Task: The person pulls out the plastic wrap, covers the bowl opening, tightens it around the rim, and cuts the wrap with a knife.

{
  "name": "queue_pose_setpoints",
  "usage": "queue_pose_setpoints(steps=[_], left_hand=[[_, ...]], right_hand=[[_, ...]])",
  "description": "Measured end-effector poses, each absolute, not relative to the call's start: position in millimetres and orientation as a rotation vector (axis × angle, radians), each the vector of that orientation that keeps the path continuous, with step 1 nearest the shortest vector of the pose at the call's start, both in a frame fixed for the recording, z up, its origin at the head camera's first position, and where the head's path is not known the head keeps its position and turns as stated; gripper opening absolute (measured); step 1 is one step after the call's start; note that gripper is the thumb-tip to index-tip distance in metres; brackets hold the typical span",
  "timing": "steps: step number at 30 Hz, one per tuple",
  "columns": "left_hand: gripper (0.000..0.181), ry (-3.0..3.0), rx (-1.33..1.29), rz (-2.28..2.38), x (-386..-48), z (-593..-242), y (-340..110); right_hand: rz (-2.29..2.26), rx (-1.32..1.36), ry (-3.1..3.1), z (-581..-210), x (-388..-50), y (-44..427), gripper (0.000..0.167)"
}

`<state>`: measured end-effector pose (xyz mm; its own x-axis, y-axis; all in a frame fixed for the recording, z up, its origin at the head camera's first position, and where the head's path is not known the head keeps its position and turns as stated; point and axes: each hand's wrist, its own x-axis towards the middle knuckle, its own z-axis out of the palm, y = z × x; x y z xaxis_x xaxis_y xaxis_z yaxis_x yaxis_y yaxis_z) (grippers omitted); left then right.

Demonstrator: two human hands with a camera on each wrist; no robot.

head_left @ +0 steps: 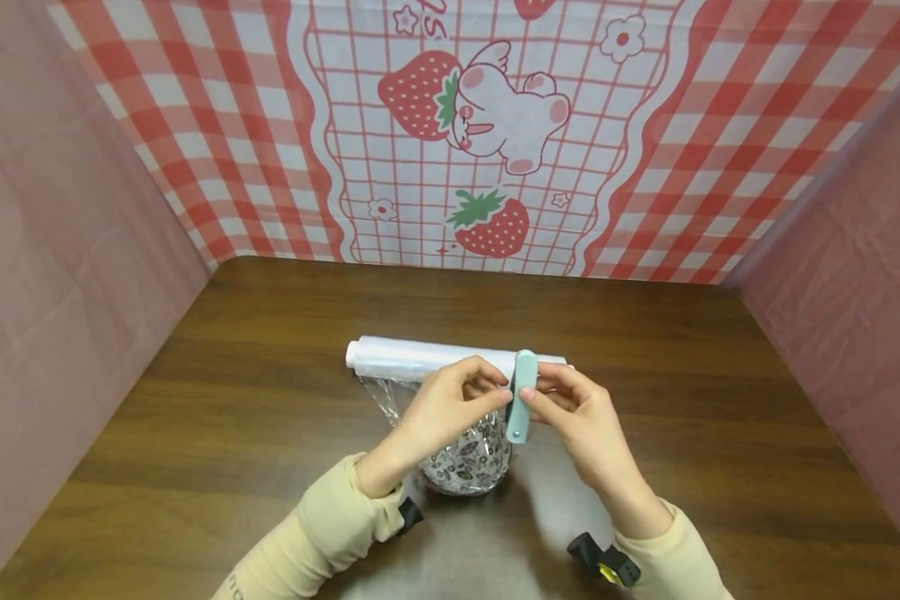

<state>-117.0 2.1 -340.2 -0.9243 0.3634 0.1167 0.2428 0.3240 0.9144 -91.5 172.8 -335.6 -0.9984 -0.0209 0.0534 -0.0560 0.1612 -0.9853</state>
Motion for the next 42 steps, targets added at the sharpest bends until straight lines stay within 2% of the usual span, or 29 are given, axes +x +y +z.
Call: queue_pose_setpoints(steps=[5, 36, 42], left_hand=[[0.01, 2.48, 0.614, 1.706, -114.8, -341.0, 2.8], [0.005, 2.635, 0.581, 1.84, -109.4, -339.4, 5.0], [0.005, 2.613, 0.6, 1.824, -109.9, -338.6, 2.3]], right_hand=[[2.013, 0.114, -2.358, -334.9, -90.3, 170.3, 0.028], [2.136, 0.178, -2.18, -332.8, -89.7, 159.0, 0.028], [2.12, 0.269, -2.206, -332.8, -90.3, 164.5, 0.024]])
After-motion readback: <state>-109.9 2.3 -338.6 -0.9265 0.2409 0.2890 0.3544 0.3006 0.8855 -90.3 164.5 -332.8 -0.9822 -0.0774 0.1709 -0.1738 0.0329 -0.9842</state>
